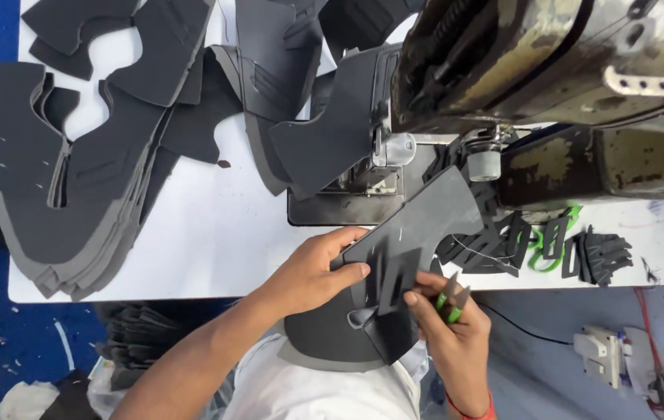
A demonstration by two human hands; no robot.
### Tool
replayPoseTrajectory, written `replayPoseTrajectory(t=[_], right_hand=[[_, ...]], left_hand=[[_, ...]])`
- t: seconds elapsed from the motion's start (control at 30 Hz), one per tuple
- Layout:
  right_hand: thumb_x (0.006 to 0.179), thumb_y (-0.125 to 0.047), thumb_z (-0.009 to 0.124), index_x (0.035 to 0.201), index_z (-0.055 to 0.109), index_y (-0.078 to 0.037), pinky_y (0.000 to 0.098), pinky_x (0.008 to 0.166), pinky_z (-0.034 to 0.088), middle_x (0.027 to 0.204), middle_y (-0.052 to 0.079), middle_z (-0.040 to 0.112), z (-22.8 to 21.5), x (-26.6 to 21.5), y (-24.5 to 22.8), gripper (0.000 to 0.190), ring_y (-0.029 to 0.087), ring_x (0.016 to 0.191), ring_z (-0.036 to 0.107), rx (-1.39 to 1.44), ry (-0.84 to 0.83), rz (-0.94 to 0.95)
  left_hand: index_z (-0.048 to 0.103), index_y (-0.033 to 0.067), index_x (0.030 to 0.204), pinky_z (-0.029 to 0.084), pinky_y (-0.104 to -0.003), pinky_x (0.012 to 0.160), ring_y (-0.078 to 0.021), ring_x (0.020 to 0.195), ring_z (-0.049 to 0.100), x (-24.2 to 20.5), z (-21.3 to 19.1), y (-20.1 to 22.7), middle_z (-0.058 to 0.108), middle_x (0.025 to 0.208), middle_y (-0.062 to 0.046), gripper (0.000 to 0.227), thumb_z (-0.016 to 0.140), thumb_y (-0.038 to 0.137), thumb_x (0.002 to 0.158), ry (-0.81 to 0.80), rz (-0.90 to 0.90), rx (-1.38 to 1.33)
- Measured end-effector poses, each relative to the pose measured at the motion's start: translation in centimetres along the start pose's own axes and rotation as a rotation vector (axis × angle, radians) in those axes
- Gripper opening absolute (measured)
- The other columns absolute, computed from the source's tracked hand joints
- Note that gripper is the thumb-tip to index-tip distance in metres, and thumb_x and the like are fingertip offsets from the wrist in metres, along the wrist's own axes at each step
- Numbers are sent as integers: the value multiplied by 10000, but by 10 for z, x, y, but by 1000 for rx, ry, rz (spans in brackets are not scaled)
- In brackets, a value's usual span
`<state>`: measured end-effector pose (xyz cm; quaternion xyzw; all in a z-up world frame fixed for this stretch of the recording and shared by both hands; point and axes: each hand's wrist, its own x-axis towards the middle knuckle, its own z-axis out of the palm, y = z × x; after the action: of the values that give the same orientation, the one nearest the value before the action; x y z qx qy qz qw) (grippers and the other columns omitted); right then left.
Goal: The person uses a sewing machine to stitch the edges of black car mats. They guide the mats through the machine, using a green tool to assist in positioning and cutting threads, while handling multiple mats from a pile on the table.
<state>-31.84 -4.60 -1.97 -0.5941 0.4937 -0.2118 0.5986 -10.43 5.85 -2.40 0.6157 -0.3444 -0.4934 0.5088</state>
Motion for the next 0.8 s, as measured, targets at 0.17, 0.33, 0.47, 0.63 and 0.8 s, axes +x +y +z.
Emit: replayPoseTrajectory(t=[0.17,0.33,0.47,0.63,0.8], right_hand=[[873,-42,760,1164,738,5,196,472,401,857,22,733,15,3,-9,295,25,587,526,-32,-81,-63],[868,-57,772,1144,743,-4,197,469,408,850,25,736,18,6,-12,283,26,591,541,-73,-55,-34],[862,-64,775,1129,737,-6,200,461,414,839,17,727,18,8,-13,276,25,593,548,-69,-45,-25],[942,-78,711,1144,721,-5,202,487,414,846,-11,664,8,10,-13,215,35,590,530,-58,12,-125],[1022,-96,640,1157,684,-4,203,502,388,843,-37,598,-4,20,5,168,36,595,503,34,39,-185]], left_hand=[[608,5,1359,539,-307,937,-154,1078,697,-3,-1,8,739,1214,-103,506,633,141,873,-29,-42,-100],[650,30,1291,550,-286,827,-113,921,702,-2,-1,25,761,1041,-53,467,681,209,860,-26,-93,-43],[739,15,1099,540,-261,744,-65,804,643,3,4,16,751,871,-10,363,775,285,860,17,-44,0],[747,16,1017,534,-240,694,-26,748,632,6,-1,6,744,818,24,300,783,265,853,28,-68,-110],[744,20,980,497,-253,641,-34,703,581,7,-3,0,702,775,18,282,791,270,858,42,-103,-84]])
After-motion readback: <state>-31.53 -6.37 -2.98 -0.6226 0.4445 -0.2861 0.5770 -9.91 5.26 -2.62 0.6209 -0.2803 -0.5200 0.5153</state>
